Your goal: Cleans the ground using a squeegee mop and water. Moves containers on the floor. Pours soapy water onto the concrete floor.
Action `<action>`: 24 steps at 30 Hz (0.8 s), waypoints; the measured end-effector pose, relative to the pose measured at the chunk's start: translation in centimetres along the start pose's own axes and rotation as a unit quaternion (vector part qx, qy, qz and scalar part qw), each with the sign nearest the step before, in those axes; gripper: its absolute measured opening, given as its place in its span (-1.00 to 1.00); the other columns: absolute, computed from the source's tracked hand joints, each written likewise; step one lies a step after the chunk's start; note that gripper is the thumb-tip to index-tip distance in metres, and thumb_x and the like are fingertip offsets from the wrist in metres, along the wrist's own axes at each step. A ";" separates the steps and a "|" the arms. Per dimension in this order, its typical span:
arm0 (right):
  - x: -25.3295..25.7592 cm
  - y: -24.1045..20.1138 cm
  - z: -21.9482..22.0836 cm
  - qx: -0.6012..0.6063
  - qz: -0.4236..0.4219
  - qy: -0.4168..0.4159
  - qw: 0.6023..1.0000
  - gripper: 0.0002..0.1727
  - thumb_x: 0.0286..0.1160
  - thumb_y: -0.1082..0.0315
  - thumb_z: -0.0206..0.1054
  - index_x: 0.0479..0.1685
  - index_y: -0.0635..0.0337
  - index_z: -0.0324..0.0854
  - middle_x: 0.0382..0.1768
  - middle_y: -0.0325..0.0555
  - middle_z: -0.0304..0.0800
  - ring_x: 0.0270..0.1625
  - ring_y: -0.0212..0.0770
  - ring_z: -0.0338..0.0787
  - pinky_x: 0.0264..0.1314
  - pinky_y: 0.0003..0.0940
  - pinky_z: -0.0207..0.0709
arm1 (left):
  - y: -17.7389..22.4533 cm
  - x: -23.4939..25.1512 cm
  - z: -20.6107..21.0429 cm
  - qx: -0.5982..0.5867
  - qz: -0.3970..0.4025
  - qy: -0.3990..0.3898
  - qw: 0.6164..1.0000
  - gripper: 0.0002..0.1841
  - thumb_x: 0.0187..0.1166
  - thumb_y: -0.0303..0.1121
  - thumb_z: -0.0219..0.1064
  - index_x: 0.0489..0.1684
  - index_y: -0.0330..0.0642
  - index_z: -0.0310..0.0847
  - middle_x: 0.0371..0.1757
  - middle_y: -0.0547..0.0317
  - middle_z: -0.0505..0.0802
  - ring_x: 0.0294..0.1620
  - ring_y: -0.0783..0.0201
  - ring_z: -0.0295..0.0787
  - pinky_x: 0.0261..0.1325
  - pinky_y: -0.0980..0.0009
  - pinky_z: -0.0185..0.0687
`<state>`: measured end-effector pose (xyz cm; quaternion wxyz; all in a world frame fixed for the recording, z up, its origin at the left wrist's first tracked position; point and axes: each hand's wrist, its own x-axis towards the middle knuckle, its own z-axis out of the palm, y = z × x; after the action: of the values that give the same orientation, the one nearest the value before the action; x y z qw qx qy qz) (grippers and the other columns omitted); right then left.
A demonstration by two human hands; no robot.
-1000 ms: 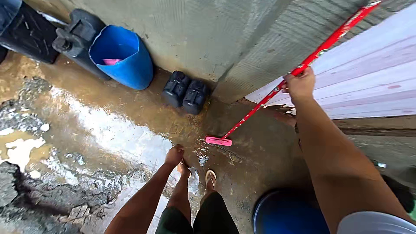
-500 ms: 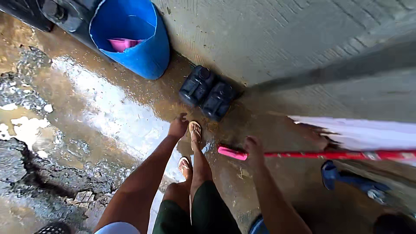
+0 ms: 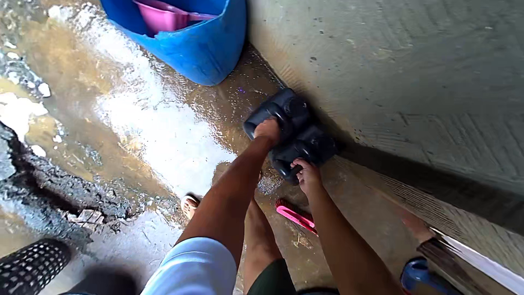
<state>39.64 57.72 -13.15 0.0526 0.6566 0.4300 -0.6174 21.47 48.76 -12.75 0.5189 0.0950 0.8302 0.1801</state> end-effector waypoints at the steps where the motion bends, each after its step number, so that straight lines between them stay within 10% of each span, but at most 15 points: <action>1: 0.1 0.0 0.4 0.020 0.005 0.007 1.000 -0.96 0.65 0.51 0.26 -0.09 0.31 0.53 -0.42 -0.11 0.73 -0.41 -0.30 0.77 -0.26 -0.40 0.73 | -0.2 0.1 -0.1 0.002 0.005 -0.011 1.000 -0.55 0.75 -0.19 0.19 0.46 -0.32 0.48 0.33 -0.36 0.75 0.38 -0.32 0.71 0.31 -0.33 0.59; 13: 0.0 1.1 2.1 0.003 -0.047 0.067 0.997 -0.85 0.77 0.27 0.20 -0.23 0.01 0.41 -0.60 -0.38 0.43 -0.65 -0.44 0.51 -0.46 -0.47 0.64 | -20.2 -7.7 -3.1 -0.242 -0.088 0.007 0.966 -0.57 0.70 -0.10 0.31 0.21 -0.35 0.65 0.04 -0.32 0.82 0.13 -0.22 0.78 0.25 -0.27 0.59; 17: -0.4 1.1 3.5 -0.028 -0.064 0.086 0.994 -0.81 0.74 0.28 0.21 -0.31 -0.04 0.38 -0.62 -0.41 0.38 -0.69 -0.45 0.45 -0.50 -0.50 0.59 | -31.4 -13.1 -3.1 -0.472 -0.231 0.096 0.846 -0.63 0.73 -0.17 0.30 0.27 -0.28 0.55 -0.33 0.09 0.67 -0.47 0.28 0.57 -0.28 0.30 0.59; 24: -7.3 3.6 12.3 -0.279 -0.054 0.045 0.958 -0.85 0.71 0.24 0.28 -0.05 0.09 0.44 -0.55 -0.36 0.36 -0.67 -0.45 0.42 -0.53 -0.50 0.53 | -50.4 -19.6 -5.6 -0.661 -0.310 0.309 0.609 -0.78 0.74 -0.24 0.26 0.04 -0.20 0.46 -0.53 0.27 0.56 -0.64 0.39 0.49 -0.48 0.41 0.59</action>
<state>33.45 44.41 -11.45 0.1812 0.6188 0.6215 -0.4449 26.59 -5.35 -14.39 0.1784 -0.5983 0.5765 0.5271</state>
